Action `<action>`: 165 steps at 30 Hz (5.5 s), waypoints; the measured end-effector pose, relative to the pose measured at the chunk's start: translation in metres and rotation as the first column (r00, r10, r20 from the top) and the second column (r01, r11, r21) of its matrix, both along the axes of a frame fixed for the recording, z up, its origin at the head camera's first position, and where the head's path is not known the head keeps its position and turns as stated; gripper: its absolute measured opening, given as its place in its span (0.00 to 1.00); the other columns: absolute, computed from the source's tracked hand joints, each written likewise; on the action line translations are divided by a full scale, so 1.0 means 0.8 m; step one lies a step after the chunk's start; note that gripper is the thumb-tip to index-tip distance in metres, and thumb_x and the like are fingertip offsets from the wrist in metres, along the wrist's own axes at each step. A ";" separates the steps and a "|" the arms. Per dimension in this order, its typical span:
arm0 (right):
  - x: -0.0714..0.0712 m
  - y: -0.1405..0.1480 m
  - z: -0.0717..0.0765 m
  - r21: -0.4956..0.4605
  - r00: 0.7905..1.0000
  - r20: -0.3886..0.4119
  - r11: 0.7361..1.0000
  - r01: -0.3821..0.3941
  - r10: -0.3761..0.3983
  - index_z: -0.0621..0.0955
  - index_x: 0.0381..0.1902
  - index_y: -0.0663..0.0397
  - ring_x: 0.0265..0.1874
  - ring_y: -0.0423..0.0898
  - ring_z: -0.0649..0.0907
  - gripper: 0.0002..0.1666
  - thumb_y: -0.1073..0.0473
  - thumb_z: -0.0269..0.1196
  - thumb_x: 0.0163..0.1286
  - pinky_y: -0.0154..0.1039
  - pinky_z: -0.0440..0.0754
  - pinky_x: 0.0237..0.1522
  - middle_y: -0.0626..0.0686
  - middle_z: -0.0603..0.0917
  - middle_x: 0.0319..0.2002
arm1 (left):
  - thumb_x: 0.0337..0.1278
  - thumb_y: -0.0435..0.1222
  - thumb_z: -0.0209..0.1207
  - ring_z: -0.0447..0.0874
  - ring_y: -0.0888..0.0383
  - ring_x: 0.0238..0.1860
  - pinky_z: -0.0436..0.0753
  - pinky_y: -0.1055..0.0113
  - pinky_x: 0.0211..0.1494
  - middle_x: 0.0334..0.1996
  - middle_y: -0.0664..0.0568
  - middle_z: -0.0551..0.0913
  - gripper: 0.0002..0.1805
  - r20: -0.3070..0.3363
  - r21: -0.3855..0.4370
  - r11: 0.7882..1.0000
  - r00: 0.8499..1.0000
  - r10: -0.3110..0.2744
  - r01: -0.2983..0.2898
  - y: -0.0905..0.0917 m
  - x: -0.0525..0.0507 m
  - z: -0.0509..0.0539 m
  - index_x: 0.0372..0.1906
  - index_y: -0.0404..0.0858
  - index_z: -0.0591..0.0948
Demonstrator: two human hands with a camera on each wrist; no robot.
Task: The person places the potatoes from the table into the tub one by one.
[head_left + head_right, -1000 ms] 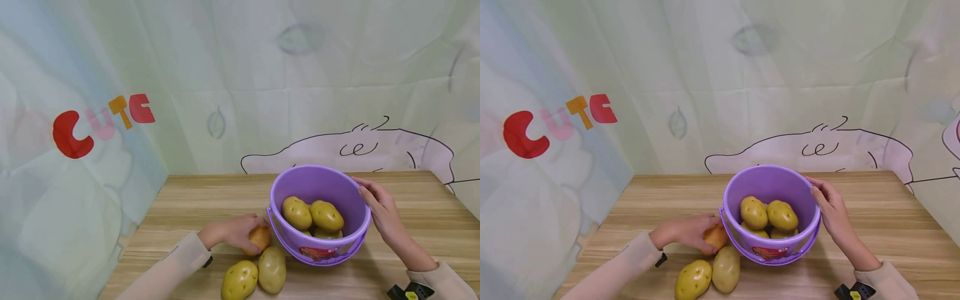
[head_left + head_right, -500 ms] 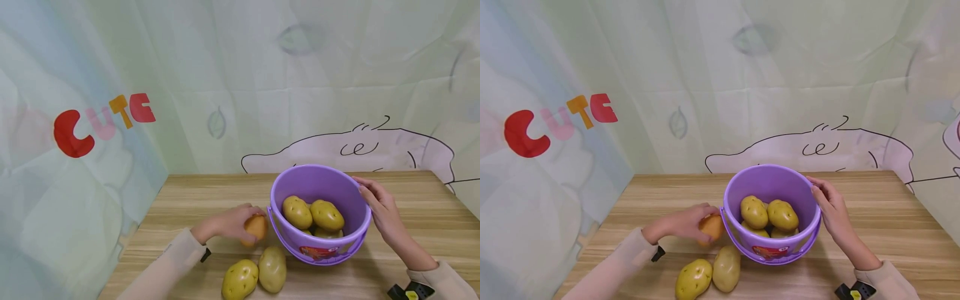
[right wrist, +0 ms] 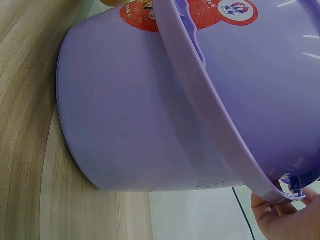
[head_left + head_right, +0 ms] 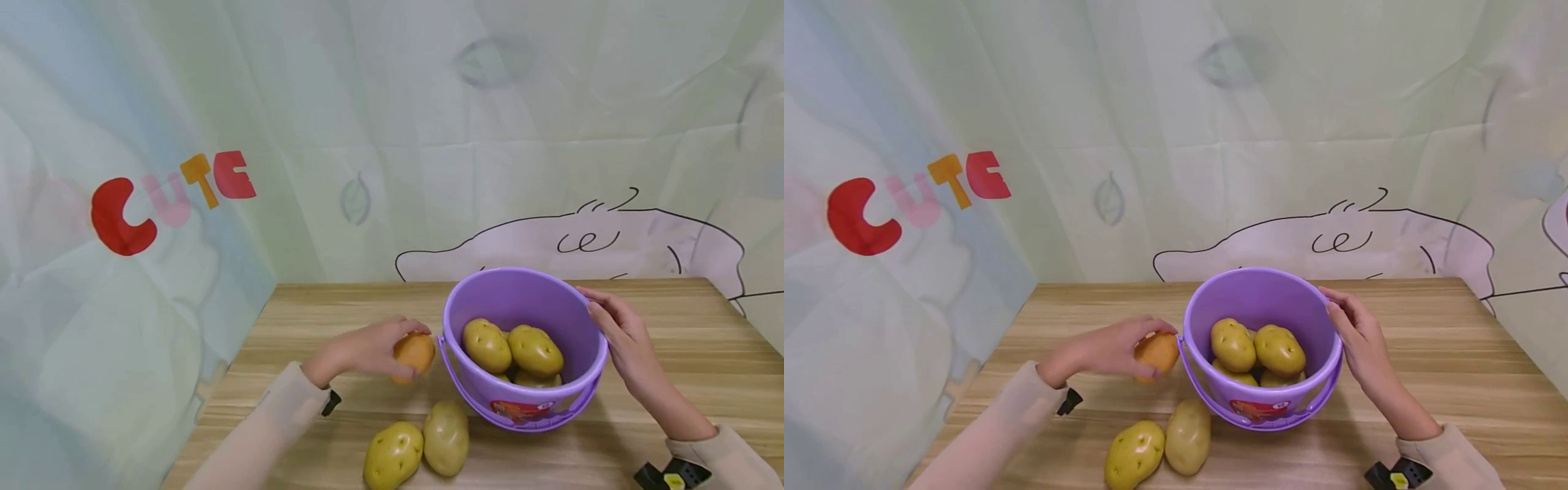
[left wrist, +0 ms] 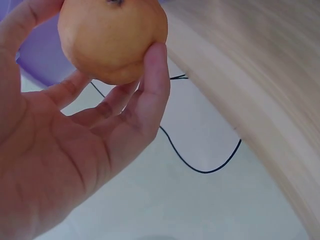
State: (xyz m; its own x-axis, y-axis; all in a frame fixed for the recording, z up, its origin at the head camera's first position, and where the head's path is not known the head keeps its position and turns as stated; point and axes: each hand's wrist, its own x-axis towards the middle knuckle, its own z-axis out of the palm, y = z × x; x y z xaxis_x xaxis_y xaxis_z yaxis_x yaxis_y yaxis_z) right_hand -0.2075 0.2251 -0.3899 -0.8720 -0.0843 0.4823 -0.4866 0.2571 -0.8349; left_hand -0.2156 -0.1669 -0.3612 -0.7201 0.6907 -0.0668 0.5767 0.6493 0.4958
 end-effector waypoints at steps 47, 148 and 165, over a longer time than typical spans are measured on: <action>0.001 0.000 0.000 0.022 1.000 0.002 1.000 0.008 -0.008 0.73 0.63 0.72 0.46 0.34 0.81 0.21 0.62 0.49 0.81 0.24 0.78 0.44 0.36 0.82 0.50 | 0.59 0.43 0.62 0.71 0.57 0.50 0.77 0.63 0.47 0.62 0.48 0.70 0.36 -0.216 0.074 0.997 0.976 0.004 0.013 0.024 -0.006 0.107 0.72 0.41 0.68; 0.000 0.001 0.000 0.005 1.000 -0.002 1.000 -0.011 0.011 0.74 0.63 0.70 0.48 0.33 0.80 0.21 0.62 0.48 0.81 0.23 0.78 0.46 0.36 0.80 0.53 | 0.65 0.34 0.62 0.74 0.62 0.51 0.76 0.74 0.52 0.57 0.49 0.75 0.21 -0.278 0.220 0.906 0.913 -0.298 0.363 0.098 0.008 0.077 0.62 0.38 0.77; 0.000 0.003 -0.001 0.010 1.000 -0.005 1.000 -0.003 0.003 0.74 0.63 0.69 0.46 0.34 0.81 0.20 0.63 0.48 0.81 0.24 0.79 0.44 0.37 0.82 0.51 | 0.63 0.29 0.60 0.77 0.58 0.46 0.82 0.74 0.40 0.54 0.50 0.76 0.19 -0.265 0.288 0.915 0.942 -0.207 0.282 0.059 0.020 0.073 0.58 0.38 0.79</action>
State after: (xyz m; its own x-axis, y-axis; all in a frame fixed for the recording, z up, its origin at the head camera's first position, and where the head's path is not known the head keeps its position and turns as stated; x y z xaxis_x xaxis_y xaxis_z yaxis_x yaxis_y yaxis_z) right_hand -0.2075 0.2272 -0.3904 -0.8694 -0.0921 0.4854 -0.4913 0.2639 -0.8300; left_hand -0.1996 -0.1199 -0.3027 -0.4952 0.8044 0.3282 0.8171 0.3030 0.4904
